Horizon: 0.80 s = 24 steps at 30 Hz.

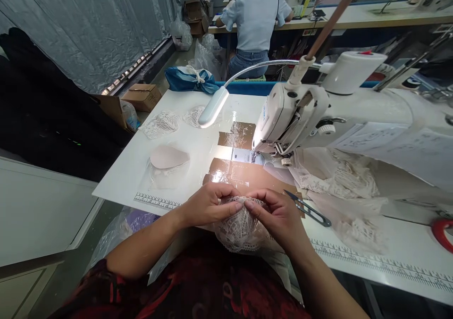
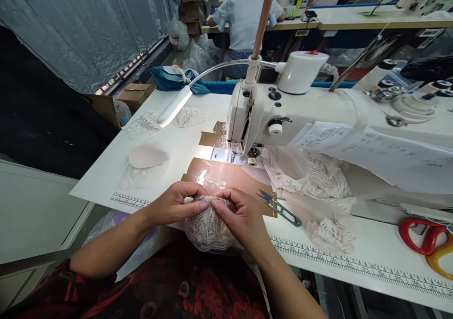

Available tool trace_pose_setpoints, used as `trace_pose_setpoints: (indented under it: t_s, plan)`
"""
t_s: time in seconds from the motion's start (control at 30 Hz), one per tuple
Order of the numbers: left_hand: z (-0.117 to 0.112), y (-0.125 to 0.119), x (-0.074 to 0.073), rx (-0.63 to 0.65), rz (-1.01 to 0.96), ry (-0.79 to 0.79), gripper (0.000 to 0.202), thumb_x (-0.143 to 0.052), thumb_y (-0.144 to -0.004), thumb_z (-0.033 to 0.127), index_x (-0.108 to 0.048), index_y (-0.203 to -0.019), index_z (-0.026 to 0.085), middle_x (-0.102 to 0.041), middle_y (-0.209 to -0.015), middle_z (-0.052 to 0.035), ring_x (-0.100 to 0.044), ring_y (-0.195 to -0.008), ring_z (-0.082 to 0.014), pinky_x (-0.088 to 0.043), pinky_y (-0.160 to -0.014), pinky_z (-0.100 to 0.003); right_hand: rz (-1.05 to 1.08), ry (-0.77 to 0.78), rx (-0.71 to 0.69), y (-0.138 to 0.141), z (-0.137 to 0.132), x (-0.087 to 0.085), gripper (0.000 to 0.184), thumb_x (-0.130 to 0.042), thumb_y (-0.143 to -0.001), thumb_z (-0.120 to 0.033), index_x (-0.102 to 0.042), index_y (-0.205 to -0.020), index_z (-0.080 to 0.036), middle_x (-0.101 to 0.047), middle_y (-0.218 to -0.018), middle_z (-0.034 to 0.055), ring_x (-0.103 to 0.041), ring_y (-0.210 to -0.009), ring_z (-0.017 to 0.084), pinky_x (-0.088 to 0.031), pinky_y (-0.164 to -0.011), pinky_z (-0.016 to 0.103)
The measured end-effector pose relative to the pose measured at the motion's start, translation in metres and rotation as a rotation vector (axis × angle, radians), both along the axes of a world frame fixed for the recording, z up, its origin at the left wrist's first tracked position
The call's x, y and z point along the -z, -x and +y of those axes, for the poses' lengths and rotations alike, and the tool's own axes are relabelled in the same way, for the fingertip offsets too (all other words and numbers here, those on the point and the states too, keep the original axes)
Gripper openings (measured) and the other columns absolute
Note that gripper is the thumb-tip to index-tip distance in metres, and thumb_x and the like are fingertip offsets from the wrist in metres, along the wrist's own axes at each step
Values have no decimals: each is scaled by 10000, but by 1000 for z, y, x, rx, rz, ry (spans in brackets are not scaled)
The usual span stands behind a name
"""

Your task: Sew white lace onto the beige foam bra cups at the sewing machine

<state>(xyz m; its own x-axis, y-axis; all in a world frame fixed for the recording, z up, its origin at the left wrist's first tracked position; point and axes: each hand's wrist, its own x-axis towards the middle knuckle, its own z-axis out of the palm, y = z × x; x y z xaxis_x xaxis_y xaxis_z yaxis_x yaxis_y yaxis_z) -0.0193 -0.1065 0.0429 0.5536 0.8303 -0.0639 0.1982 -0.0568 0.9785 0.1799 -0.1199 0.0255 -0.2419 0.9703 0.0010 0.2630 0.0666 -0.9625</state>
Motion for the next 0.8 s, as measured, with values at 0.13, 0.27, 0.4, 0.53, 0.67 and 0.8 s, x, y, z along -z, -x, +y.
trace_pose_setpoints:
  t_s: [0.13, 0.27, 0.4, 0.53, 0.67, 0.8]
  plan:
    - [4, -1, 4, 79, -126, 178, 229, -639, -828, 301, -648, -932, 97, -588, -785, -33, -517, -696, -111, -418, -629, -211, 94, 107, -33, -5, 3, 1, 232, -656, -794, -420, -664, -768, -190, -611, -665, -7, -511, -585, 113, -406, -527, 225]
    - [6, -5, 7, 58, -217, 242, 219, -632, -837, 310, -635, -825, 90, -561, -725, -20, -493, -660, -98, -407, -617, -208, 193, 183, -15, -5, 5, 2, 291, -689, -766, -424, -673, -951, -200, -636, -759, 8, -560, -679, 133, -455, -610, 243]
    - [6, -8, 5, 31, -195, 166, 215, -635, -837, 301, -637, -792, 91, -548, -713, -13, -477, -646, -89, -394, -598, -198, 169, 224, -42, -7, 8, 1, 287, -695, -751, -442, -699, -883, -188, -613, -703, 1, -522, -637, 120, -428, -580, 234]
    - [7, -8, 0, 42, -216, 220, 243, -665, -811, 336, -656, -836, 95, -571, -747, -27, -503, -666, -102, -416, -604, -207, 162, 206, -44, -10, 7, -4, 282, -687, -747, -455, -677, -747, -173, -555, -610, -17, -446, -557, 100, -365, -508, 224]
    - [4, -14, 2, 21, -265, 278, 269, -691, -788, 364, -655, -808, 98, -574, -732, -28, -503, -658, -103, -424, -610, -217, 227, 194, -40, -9, 4, -2, 269, -689, -752, -434, -663, -717, -169, -562, -623, -12, -444, -571, 98, -366, -521, 226]
    - [-2, -26, 14, -111, -417, 485, 343, -741, -720, 420, -595, -745, 110, -522, -610, 14, -449, -527, -67, -382, -520, -196, 406, 342, -14, -4, 5, 7, 278, -700, -744, -444, -641, -755, -172, -551, -594, -29, -455, -535, 88, -383, -515, 221]
